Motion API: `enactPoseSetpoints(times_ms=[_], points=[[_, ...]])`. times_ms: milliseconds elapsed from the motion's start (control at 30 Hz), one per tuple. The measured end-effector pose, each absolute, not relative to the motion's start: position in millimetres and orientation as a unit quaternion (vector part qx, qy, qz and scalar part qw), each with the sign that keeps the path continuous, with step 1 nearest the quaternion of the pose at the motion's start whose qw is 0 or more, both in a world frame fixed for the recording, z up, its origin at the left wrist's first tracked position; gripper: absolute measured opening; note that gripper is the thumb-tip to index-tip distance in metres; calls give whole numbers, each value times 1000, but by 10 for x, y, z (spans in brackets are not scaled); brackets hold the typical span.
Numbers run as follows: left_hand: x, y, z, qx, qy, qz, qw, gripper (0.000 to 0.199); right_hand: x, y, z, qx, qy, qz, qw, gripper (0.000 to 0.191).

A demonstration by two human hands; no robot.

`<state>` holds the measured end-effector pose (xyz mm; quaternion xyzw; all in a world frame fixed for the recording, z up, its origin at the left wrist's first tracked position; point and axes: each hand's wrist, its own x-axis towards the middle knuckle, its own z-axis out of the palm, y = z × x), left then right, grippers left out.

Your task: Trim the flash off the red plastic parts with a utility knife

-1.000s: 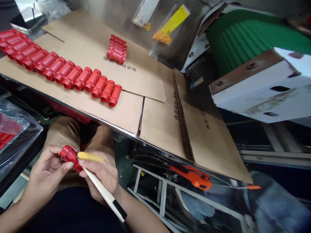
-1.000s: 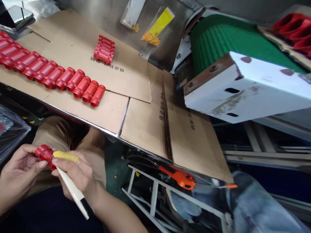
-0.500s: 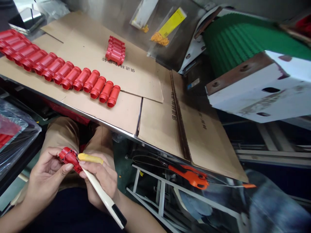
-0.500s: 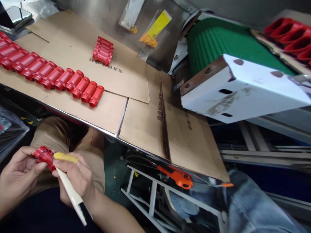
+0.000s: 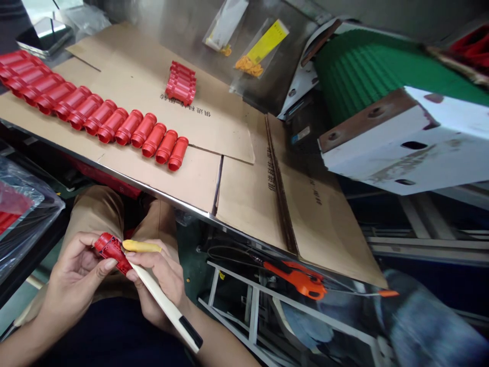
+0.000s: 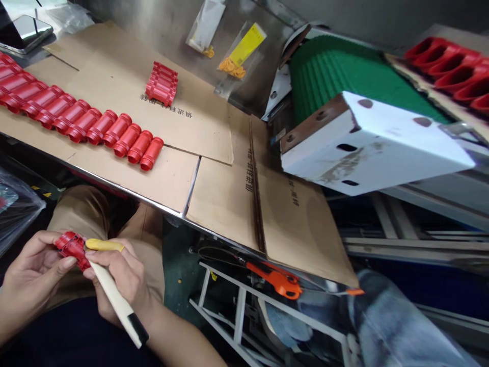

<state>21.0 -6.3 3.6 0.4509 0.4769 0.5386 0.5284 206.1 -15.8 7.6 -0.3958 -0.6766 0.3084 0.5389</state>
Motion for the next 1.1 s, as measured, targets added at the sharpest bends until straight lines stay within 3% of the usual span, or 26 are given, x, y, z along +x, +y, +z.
enactPoseSetpoints(times_ms=[100, 233, 333, 467, 600, 633, 700, 800, 867, 933, 1100], points=[[145, -50, -26, 425, 473, 524, 566, 22, 2169, -119, 110, -374, -694, 347, 508, 19], [90, -10, 68, 278, 466, 460, 702, 48, 2411, -50, 202, -397, -549, 513, 527, 25], [113, 11, 246, 195, 503, 397, 743, 47, 2510, 32, 259, -460, -502, 549, 485, 27], [108, 23, 274, 186, 528, 346, 753, 45, 2408, 142, 210, -516, -449, 631, 366, 33], [50, 5, 76, 254, 447, 390, 764, 86, 2260, 118, 104, -478, -360, 736, 318, 51], [50, -8, 49, 279, 449, 417, 739, 83, 2245, 86, 97, -477, -368, 728, 327, 50], [79, -36, 52, 312, 500, 462, 663, 58, 2248, 13, 114, -493, -455, 647, 363, 39], [152, -56, 142, 305, 544, 484, 613, 33, 2308, -75, 179, -478, -650, 394, 441, 12], [187, -54, 195, 280, 535, 499, 621, 30, 2347, -102, 200, -426, -714, 285, 476, 25], [204, -52, 219, 268, 526, 504, 630, 29, 2356, -107, 186, -384, -729, 262, 503, 41], [239, -68, 262, 235, 533, 505, 637, 34, 2288, -76, 100, -352, -705, 258, 559, 39]])
